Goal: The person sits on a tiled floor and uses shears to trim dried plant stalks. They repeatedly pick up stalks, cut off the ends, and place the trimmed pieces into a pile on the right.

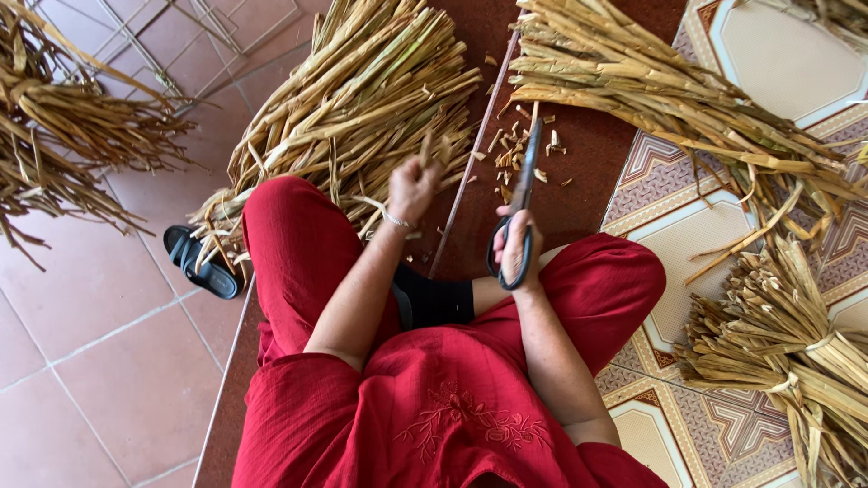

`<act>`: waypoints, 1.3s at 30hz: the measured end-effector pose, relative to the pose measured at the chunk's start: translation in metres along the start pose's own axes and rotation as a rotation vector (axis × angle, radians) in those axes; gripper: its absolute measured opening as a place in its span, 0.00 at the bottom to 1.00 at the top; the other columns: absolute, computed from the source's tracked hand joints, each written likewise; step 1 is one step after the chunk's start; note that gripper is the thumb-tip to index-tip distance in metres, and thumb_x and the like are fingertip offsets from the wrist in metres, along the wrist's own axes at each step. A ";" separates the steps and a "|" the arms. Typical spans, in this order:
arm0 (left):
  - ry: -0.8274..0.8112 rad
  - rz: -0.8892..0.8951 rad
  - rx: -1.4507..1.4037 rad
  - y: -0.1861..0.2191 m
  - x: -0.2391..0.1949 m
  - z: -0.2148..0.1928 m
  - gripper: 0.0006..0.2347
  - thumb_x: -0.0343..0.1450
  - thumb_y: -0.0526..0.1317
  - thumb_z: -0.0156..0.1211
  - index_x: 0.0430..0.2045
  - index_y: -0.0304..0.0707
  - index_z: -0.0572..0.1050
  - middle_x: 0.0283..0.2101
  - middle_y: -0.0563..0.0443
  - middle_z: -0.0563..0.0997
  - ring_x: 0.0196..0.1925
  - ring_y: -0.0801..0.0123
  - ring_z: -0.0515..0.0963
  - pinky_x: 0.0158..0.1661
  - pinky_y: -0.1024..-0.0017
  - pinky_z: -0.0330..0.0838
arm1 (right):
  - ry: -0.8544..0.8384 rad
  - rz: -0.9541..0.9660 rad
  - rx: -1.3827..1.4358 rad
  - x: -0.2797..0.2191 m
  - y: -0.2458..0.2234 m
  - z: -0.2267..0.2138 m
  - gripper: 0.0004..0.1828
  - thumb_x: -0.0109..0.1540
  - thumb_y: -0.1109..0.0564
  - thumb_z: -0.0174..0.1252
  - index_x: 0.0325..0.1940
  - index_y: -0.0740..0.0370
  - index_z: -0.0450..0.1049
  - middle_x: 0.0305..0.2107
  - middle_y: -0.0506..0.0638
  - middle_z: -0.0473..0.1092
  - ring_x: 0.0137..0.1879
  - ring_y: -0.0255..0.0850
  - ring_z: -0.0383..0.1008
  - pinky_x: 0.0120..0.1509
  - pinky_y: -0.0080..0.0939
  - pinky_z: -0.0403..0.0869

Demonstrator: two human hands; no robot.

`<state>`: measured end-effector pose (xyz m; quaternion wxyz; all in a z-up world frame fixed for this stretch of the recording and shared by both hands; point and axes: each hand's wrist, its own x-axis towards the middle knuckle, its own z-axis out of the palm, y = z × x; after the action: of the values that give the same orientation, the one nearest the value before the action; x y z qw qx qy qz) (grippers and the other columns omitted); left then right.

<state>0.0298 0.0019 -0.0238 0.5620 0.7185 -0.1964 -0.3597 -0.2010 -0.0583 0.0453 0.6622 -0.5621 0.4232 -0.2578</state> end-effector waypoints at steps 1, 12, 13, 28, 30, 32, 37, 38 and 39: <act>0.092 -0.080 0.228 -0.001 0.012 -0.012 0.09 0.76 0.44 0.58 0.33 0.40 0.78 0.30 0.52 0.82 0.28 0.72 0.80 0.28 0.71 0.77 | 0.023 0.022 0.076 0.005 0.001 -0.005 0.36 0.71 0.28 0.38 0.53 0.64 0.70 0.17 0.41 0.63 0.18 0.27 0.58 0.21 0.28 0.59; 0.000 -0.243 0.871 -0.077 0.064 0.001 0.09 0.71 0.37 0.64 0.42 0.39 0.72 0.40 0.41 0.83 0.38 0.55 0.85 0.40 0.57 0.80 | -0.049 0.074 0.070 0.014 -0.007 -0.004 0.36 0.72 0.30 0.37 0.55 0.66 0.70 0.18 0.43 0.64 0.19 0.28 0.60 0.23 0.28 0.60; -0.011 -0.287 0.863 -0.085 0.067 0.003 0.09 0.71 0.36 0.62 0.43 0.39 0.72 0.41 0.41 0.82 0.39 0.55 0.85 0.39 0.58 0.81 | -0.054 0.070 0.055 0.013 -0.007 -0.004 0.35 0.72 0.31 0.38 0.55 0.66 0.70 0.19 0.43 0.65 0.19 0.27 0.60 0.23 0.28 0.60; -0.009 -0.247 0.339 -0.070 0.062 0.005 0.07 0.72 0.35 0.63 0.41 0.35 0.80 0.35 0.46 0.81 0.37 0.62 0.80 0.40 0.66 0.76 | -0.101 0.165 -0.145 0.015 -0.011 -0.002 0.32 0.72 0.34 0.40 0.58 0.64 0.72 0.19 0.42 0.66 0.20 0.27 0.63 0.24 0.28 0.64; -0.025 -0.214 0.043 -0.054 0.048 0.005 0.07 0.72 0.36 0.64 0.41 0.35 0.81 0.32 0.52 0.80 0.33 0.71 0.76 0.35 0.72 0.73 | -0.137 0.136 -0.168 0.012 -0.011 0.000 0.32 0.72 0.34 0.40 0.58 0.64 0.72 0.19 0.42 0.67 0.20 0.27 0.63 0.25 0.29 0.64; -0.048 -0.203 -0.100 -0.034 0.036 0.004 0.09 0.73 0.41 0.64 0.42 0.37 0.81 0.30 0.55 0.78 0.29 0.75 0.71 0.30 0.73 0.66 | -0.154 0.116 -0.190 0.011 -0.010 0.000 0.33 0.71 0.33 0.41 0.59 0.64 0.72 0.20 0.42 0.67 0.21 0.27 0.63 0.25 0.29 0.65; -0.118 -0.017 -0.210 -0.012 -0.003 0.001 0.09 0.75 0.42 0.64 0.41 0.35 0.81 0.35 0.59 0.81 0.36 0.81 0.76 0.38 0.79 0.71 | -0.145 0.114 -0.178 0.010 -0.001 -0.003 0.37 0.70 0.30 0.39 0.62 0.62 0.71 0.21 0.42 0.67 0.23 0.26 0.63 0.28 0.28 0.65; -0.143 0.013 -0.237 -0.012 -0.009 0.001 0.09 0.75 0.42 0.64 0.40 0.34 0.81 0.35 0.59 0.81 0.37 0.82 0.76 0.40 0.79 0.72 | -0.150 0.092 -0.156 0.010 0.000 -0.004 0.38 0.70 0.29 0.39 0.63 0.62 0.70 0.22 0.42 0.67 0.24 0.26 0.63 0.29 0.28 0.65; -0.170 0.005 -0.255 -0.011 -0.014 0.002 0.09 0.75 0.41 0.64 0.41 0.34 0.81 0.36 0.59 0.81 0.37 0.82 0.76 0.39 0.79 0.72 | -0.155 0.071 -0.133 0.011 0.002 -0.005 0.38 0.70 0.28 0.39 0.64 0.63 0.70 0.23 0.41 0.68 0.25 0.26 0.63 0.30 0.27 0.65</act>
<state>0.0174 0.0137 -0.0306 0.6308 0.6079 -0.1977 -0.4398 -0.1998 -0.0692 0.0405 0.6629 -0.6077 0.4065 -0.1616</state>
